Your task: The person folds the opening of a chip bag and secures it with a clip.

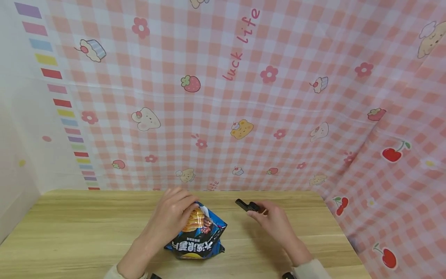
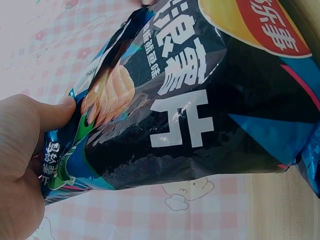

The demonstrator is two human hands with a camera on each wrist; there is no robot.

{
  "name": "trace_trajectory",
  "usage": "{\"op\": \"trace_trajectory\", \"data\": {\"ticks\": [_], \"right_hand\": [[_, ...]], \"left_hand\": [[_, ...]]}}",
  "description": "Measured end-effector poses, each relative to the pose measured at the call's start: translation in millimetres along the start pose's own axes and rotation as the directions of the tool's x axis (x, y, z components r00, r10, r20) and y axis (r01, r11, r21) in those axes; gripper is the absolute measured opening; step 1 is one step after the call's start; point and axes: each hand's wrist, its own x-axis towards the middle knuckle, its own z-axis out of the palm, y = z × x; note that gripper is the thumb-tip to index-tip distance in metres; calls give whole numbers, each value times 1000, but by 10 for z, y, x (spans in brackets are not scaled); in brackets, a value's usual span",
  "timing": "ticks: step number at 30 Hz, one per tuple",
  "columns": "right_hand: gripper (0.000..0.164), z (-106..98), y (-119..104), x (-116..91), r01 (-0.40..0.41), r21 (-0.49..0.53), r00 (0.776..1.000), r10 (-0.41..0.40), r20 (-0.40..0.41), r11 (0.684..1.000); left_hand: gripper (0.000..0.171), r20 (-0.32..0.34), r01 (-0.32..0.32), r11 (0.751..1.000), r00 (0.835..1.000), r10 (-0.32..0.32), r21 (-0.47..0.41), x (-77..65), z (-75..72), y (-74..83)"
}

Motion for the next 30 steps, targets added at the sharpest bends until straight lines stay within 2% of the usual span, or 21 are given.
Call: {"op": "trace_trajectory", "data": {"ticks": [7, 14, 23, 30], "right_hand": [[26, -2, -208, -28, 39, 110, 996, -30, -84, 993], [25, 27, -353, -49, 134, 172, 980, -105, -167, 976], [28, 145, -453, -79, 284, 288, 949, -226, -218, 915], [32, 244, -542, -67, 361, 287, 920, -289, -265, 887]], "left_hand": [[14, -1, -4, 1000, 1000, 4, 5, -4, 6, 2], [16, 5, 5, 1000, 1000, -5, 9, -11, 3, -2], [16, 1, 1, 1000, 1000, -1, 9, -11, -3, 2], [15, -8, -15, 1000, 1000, 15, 23, -7, -2, 0]]}}
